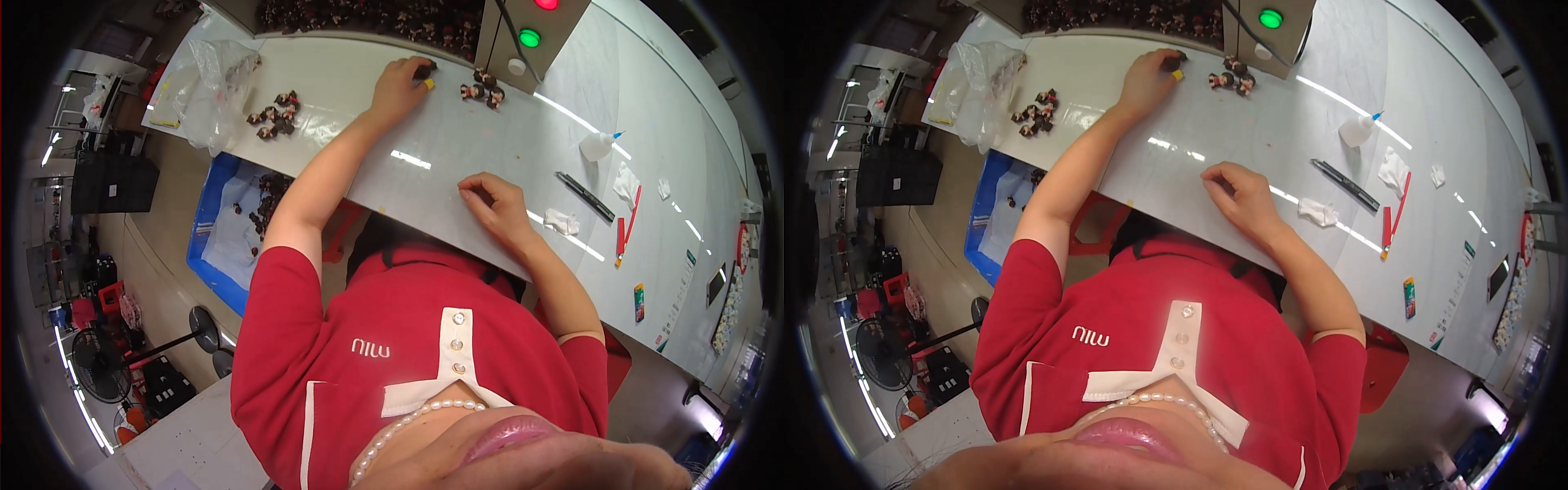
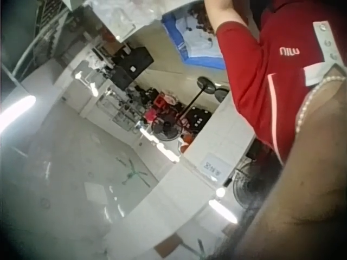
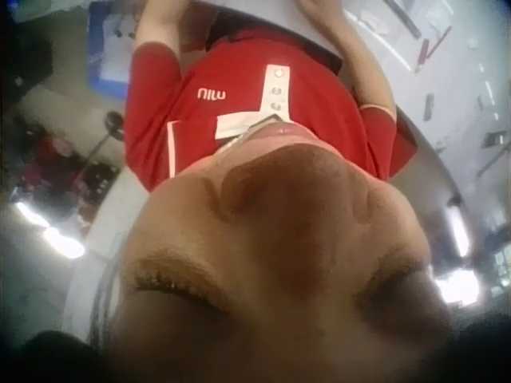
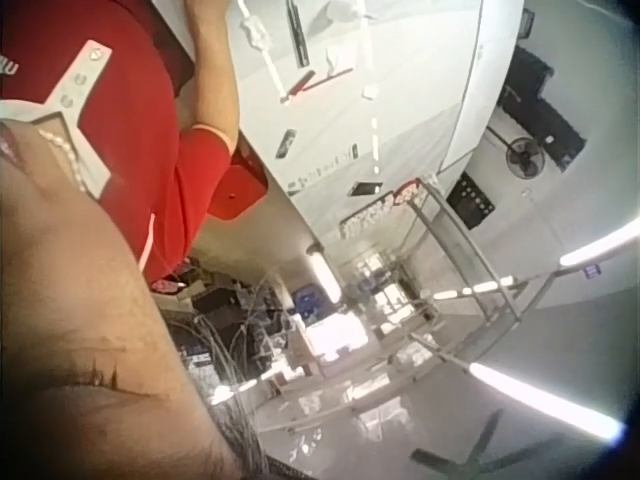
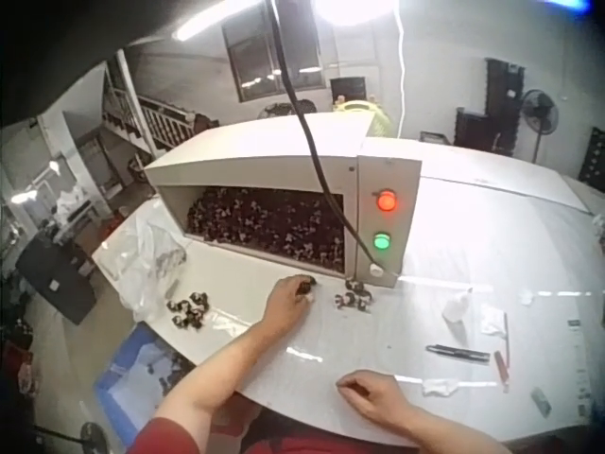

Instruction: The person assembles small plastic toy figurines by applying glue from a bottle to plastic parts and attaching the components by hand.

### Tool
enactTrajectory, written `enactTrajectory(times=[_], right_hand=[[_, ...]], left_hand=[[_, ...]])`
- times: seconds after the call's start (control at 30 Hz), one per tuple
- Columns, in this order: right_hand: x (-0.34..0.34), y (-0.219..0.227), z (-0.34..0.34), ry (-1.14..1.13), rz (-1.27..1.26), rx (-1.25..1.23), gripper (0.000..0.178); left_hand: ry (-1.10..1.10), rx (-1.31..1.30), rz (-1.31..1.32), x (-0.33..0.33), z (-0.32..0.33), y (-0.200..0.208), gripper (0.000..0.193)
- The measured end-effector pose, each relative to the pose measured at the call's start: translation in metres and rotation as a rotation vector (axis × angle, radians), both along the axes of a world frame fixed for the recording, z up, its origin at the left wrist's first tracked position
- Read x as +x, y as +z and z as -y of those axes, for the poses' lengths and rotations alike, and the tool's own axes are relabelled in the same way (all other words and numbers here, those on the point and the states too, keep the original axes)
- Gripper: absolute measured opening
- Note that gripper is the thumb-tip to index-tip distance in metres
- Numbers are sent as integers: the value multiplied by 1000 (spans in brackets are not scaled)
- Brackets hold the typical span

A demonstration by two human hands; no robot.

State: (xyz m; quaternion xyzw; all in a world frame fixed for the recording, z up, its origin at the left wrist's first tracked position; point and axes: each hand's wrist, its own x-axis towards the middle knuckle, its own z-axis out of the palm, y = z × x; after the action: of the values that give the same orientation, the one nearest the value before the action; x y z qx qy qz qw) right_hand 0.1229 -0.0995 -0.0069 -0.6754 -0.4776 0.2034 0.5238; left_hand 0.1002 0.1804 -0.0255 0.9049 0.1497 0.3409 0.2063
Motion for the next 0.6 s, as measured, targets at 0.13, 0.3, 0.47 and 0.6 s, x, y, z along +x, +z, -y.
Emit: enactTrajectory(times=[0.13, 0.3, 0.47, 0.6], right_hand=[[3, -2, -2, -16, 12, 2, 10], [3, 1, 0, -64, -55, 28, 11], [5, 2, 4, -100, -30, 72, 11], [3, 6, 5, -231, 1, 176, 17]], left_hand=[[-114, -281, 68, 10, -5, -17, 26], [-109, -553, -4, -34, 46, 15, 28], [-253, -690, -65, -68, 93, 19, 27], [-366, -710, -23, -78, 116, 28, 28]])
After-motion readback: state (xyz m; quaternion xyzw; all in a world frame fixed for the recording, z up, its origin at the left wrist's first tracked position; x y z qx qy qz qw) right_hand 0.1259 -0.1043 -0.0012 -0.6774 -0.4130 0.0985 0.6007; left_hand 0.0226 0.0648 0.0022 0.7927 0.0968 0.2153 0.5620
